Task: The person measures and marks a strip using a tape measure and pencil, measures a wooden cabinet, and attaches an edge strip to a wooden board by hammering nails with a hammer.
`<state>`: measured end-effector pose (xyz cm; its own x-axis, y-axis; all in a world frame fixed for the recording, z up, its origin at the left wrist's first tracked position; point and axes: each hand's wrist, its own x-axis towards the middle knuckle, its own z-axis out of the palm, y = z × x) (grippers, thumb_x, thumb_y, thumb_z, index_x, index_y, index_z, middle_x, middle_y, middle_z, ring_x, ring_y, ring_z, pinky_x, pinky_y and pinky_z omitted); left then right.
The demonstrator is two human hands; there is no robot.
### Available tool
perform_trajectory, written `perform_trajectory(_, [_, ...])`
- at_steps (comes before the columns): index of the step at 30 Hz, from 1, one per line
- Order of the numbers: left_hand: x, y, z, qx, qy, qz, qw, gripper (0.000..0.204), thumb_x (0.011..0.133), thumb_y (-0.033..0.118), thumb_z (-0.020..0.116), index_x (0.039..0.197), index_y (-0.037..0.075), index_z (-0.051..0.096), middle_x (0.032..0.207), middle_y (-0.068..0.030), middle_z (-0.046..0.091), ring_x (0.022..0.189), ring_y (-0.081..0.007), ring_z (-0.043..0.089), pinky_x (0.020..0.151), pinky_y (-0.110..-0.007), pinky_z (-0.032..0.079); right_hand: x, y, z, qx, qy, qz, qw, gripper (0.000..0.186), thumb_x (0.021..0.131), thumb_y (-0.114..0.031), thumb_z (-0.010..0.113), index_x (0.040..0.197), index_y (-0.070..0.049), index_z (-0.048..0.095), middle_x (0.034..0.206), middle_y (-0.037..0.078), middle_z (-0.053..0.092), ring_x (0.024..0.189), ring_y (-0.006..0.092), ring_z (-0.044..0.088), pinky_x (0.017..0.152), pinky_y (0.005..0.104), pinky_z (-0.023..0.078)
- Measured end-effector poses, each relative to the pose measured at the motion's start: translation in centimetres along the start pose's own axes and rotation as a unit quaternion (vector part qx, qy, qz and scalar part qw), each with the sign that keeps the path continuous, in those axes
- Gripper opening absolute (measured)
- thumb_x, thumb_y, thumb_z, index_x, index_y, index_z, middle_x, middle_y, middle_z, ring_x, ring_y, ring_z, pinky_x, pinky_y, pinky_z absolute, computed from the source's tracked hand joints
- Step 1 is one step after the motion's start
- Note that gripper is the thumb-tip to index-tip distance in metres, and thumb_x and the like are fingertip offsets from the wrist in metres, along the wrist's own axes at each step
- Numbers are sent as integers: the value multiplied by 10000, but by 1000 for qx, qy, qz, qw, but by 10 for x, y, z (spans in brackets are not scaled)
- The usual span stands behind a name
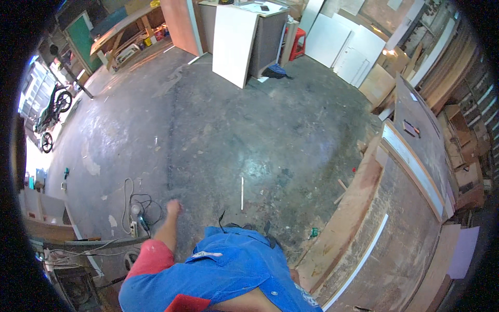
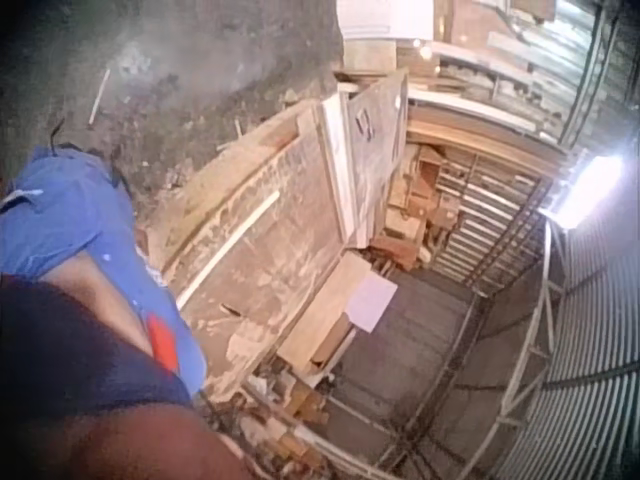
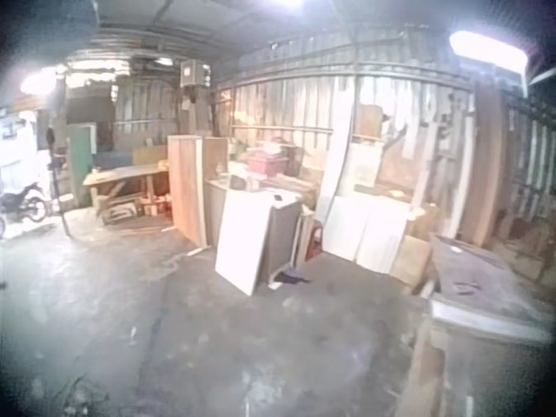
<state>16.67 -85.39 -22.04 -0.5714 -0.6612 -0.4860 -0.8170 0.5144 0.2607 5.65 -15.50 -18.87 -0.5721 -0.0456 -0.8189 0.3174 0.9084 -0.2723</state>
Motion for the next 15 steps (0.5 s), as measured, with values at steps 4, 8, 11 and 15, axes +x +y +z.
perform_trajectory(4, [-103, 49, 85, -217, -113, 19, 969, 324, 930, 304, 556, 996, 24, 707, 955, -132, 713, 796, -245, 666, 687, -393, 522, 59, -16, -35, -129, -73, -72, 986, 593, 913, -547, 454, 931, -14, 712, 822, 197, 688, 761, 299, 667, 724, 401, 499])
perform_trajectory(8, [-143, 110, 92, -192, -265, 98, 940, 353, 907, 323, 568, 1064, 27, 682, 1029, -156, 703, 874, -289, 671, 760, -416, 522, 127, -81, -82, -130, -25, -87, 987, 660, 900, -595, 450, 942, 6, 721, 869, 237, 696, 843, 360, 678, 798, 433, 503])
perform_trajectory(11, [-127, 136, 78, -182, -288, 73, 937, 391, 890, 337, 577, 1115, 30, 664, 1085, -173, 695, 932, -322, 674, 814, -434, 523, 134, -165, -124, 7, 78, -115, 990, 698, 885, -630, 468, 928, 24, 710, 914, 224, 709, 889, 381, 675, 798, 463, 507])
perform_trajectory(15, [-81, 110, 105, -104, -202, -43, 973, 400, 883, 330, 571, 1144, 40, 661, 1111, -180, 693, 973, -346, 676, 842, -449, 528, 154, -233, -163, 52, 41, -156, 986, 696, 883, -624, 472, 962, 24, 714, 967, 253, 699, 981, 427, 652, 870, 479, 483])
